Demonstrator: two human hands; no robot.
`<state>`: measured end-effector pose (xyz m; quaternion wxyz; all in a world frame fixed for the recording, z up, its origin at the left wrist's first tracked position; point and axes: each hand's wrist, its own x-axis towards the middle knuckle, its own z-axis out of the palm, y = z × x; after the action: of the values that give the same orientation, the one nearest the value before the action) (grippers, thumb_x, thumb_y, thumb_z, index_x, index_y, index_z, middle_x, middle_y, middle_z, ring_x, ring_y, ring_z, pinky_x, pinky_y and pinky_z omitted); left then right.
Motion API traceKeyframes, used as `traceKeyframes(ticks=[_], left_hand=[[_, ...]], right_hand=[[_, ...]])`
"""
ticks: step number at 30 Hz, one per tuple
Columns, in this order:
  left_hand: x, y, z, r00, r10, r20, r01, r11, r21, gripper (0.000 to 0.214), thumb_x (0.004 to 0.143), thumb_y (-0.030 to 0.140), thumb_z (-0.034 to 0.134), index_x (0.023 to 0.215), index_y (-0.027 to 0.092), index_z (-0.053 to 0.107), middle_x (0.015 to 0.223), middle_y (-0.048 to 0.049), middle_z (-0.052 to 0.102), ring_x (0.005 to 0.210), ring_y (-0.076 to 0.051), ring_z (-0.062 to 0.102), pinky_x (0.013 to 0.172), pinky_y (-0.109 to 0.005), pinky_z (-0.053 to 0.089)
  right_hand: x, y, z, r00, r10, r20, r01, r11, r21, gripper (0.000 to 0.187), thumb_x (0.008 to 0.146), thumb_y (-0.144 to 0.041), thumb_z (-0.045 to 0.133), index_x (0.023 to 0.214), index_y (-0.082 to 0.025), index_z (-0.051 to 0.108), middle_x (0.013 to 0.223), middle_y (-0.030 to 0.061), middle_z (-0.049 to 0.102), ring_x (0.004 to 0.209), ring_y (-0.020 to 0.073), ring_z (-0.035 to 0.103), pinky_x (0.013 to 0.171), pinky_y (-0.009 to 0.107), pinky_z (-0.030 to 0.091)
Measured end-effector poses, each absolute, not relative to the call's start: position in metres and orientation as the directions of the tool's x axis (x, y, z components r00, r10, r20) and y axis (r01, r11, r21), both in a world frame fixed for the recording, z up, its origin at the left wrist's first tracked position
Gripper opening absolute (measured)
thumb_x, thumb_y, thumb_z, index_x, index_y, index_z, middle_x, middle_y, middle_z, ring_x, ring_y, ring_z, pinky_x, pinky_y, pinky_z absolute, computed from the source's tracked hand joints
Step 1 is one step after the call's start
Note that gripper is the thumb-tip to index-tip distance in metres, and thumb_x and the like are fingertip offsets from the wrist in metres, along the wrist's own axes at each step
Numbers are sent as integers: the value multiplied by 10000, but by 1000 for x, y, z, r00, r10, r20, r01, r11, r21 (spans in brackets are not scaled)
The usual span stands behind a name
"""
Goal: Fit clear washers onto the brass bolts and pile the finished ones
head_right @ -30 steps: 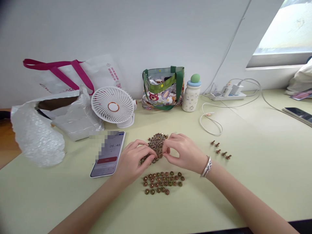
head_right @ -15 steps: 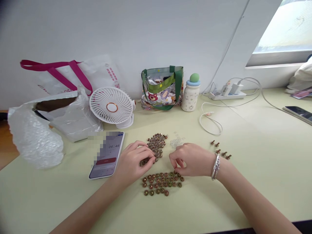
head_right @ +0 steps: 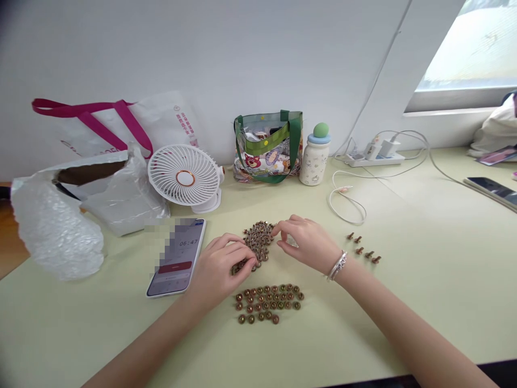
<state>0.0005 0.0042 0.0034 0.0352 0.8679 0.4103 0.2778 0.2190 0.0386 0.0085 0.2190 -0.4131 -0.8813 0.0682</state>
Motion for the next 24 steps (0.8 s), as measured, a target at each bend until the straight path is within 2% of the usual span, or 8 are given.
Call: traceKeyframes(ticks=[7,17,20,24], left_hand=[[2,4,5,503,728,465,692,-662,287,157,829,225,504,715,217,612,745,24,665,859,-182,532,776,-331,395],[1,4,4,487,750,447,697,-642,318,148,845,257,515,747,227,622,783,36,673,876,-173,525,783,-333,370],[0,4,4,454,774,441,718,-611,334,131,850,270,512,785,241,622,810,51,676,907,-175,520,794,-340,357],[-1,5,5,401,818,412,750,-552,365,124,844,310,525,921,266,611,846,53,679,934,-182,519,801,-351,351]], right_hand=[[210,51,-12,-524,748,407,726,642,-245,85,801,-208,568,881,-222,593,785,23,648,837,193,541,714,322,437],[210,52,-19,-467,780,417,752,598,-277,51,798,-160,548,795,-208,564,723,9,636,803,187,531,699,316,400],[208,46,-15,-437,790,431,736,589,-334,49,816,-165,534,796,-208,547,756,16,640,820,193,534,711,332,406],[200,32,-5,-376,799,469,598,596,-536,30,841,-188,515,822,-206,530,816,32,616,829,182,526,740,334,439]])
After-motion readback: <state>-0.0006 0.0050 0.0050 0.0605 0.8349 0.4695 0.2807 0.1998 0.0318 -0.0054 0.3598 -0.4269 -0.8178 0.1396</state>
